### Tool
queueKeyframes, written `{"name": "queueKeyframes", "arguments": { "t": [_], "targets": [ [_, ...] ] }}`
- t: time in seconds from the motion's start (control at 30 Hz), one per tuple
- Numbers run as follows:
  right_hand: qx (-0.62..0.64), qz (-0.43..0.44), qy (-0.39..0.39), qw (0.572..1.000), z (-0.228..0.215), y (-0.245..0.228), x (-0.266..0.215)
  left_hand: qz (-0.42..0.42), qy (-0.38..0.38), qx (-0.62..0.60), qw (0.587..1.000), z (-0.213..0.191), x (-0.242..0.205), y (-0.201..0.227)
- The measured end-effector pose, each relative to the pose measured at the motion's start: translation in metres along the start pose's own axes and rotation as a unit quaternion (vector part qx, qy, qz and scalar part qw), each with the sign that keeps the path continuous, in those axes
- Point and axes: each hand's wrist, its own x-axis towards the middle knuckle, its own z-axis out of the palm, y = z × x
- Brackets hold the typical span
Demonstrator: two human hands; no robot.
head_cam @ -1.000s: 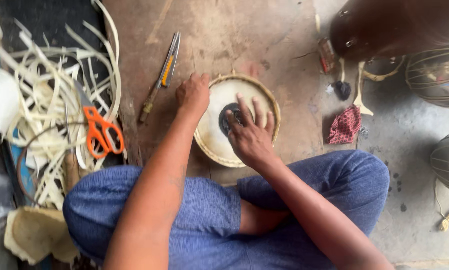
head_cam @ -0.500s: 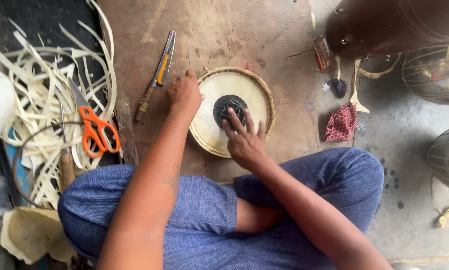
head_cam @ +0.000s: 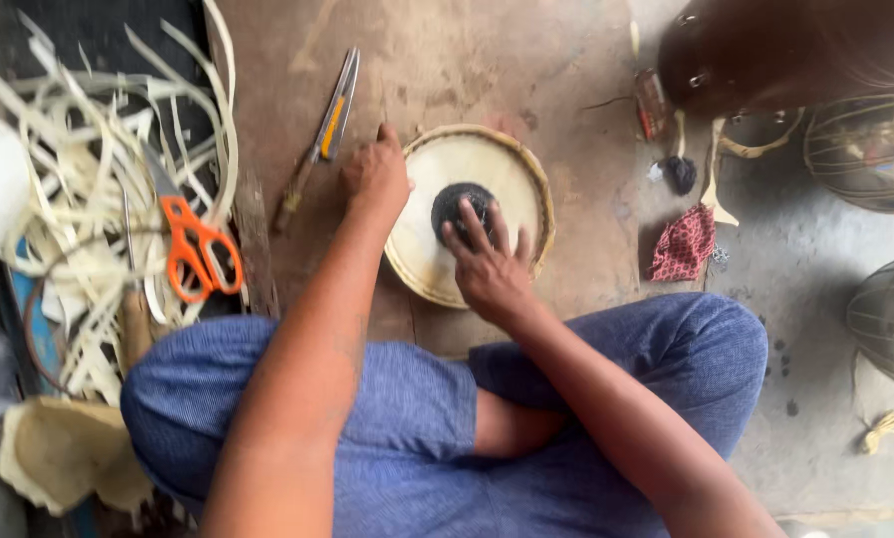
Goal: The person repairs a tabla drum by using a tool to scrape the surface of the drum head, applying a blue substance to their palms, and using a cloth to rub the central part of the drum.
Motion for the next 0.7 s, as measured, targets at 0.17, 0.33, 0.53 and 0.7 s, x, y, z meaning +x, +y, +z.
{"name": "queueKeyframes", "arguments": {
  "t": [0.17, 0.33, 0.53, 0.7],
  "targets": [
    [0.047, 0.017, 0.082, 0.995, -0.014, 0.011, 0.002, -0.006, -0.012, 0.021, 1.000, -0.004, 0.000, -0.001],
    [0.026, 0.051, 0.034, 0.998, -0.011, 0.012, 0.002, -0.012, -0.035, 0.015, 0.999, -0.009, 0.003, 0.005],
    [-0.013, 0.040, 0.018, 0.999, 0.006, 0.011, 0.003, -0.021, -0.043, 0.031, 0.998, -0.007, 0.001, 0.003],
    [0.081, 0.053, 0.075, 0.993, -0.023, 0.028, 0.008, -0.054, -0.045, 0.047, 0.996, -0.022, -0.006, 0.002]
  ]
}}
